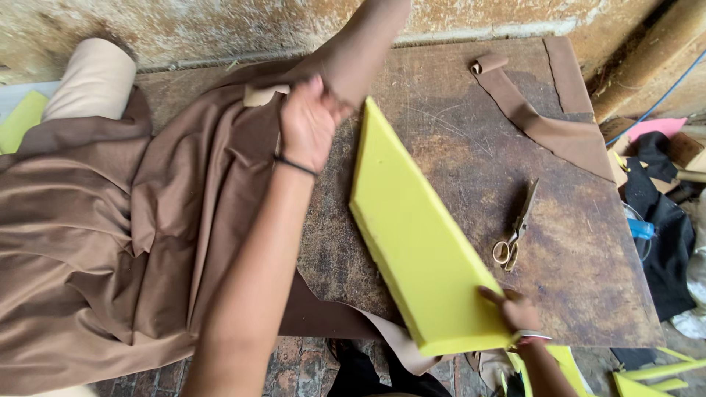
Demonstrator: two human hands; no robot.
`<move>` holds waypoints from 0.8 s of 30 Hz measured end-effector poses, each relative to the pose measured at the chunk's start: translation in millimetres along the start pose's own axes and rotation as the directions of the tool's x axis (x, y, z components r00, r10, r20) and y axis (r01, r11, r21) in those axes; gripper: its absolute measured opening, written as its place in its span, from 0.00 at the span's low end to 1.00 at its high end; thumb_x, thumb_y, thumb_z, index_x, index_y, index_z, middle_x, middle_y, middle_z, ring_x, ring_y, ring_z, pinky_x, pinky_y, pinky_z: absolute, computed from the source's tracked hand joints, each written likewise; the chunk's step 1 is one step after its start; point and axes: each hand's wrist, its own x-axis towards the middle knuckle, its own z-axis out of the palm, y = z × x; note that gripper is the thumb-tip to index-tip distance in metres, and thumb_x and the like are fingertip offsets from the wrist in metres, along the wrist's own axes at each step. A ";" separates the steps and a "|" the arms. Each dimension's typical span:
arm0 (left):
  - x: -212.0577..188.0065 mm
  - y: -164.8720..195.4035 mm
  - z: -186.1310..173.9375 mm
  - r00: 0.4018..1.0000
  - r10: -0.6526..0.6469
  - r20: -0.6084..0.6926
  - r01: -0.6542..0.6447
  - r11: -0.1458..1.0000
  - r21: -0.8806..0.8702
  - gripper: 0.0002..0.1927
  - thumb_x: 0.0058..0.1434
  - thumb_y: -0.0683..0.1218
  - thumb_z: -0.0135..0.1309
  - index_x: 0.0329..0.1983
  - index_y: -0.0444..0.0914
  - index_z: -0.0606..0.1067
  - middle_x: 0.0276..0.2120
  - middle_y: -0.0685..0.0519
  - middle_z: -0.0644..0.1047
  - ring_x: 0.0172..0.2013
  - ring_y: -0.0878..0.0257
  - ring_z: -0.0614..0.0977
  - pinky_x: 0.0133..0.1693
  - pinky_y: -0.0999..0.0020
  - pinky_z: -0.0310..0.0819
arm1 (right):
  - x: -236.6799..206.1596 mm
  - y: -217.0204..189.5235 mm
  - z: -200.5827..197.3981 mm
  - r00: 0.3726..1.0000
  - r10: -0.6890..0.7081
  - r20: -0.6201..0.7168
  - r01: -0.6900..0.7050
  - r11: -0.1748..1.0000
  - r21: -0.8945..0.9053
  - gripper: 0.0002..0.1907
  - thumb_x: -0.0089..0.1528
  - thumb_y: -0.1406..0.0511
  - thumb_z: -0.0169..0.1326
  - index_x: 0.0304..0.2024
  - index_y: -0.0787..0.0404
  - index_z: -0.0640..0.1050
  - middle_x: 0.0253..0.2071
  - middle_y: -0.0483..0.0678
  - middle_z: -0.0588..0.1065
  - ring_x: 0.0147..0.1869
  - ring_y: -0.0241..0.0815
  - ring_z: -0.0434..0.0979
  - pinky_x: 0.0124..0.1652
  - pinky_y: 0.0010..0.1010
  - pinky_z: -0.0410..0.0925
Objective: The person cuts brown fabric with scissors, cutting around triangular yellow foam pieces laid on the fabric to make covers. They gather the cut fabric pieces, place one over a foam triangle, and carry the covered foam pieces to a sofa.
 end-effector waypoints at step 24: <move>-275.6 -181.8 -61.5 0.761 -0.640 -0.104 0.610 0.761 -0.221 0.25 0.50 0.45 0.53 0.55 0.39 0.74 0.53 0.51 0.80 0.54 0.57 0.80 0.54 0.54 0.76 | 51.1 -182.1 32.8 0.835 -0.549 0.030 -0.142 -0.163 0.976 0.23 0.58 0.69 0.60 0.55 0.72 0.72 0.49 0.59 0.77 0.55 0.56 0.78 0.63 0.46 0.70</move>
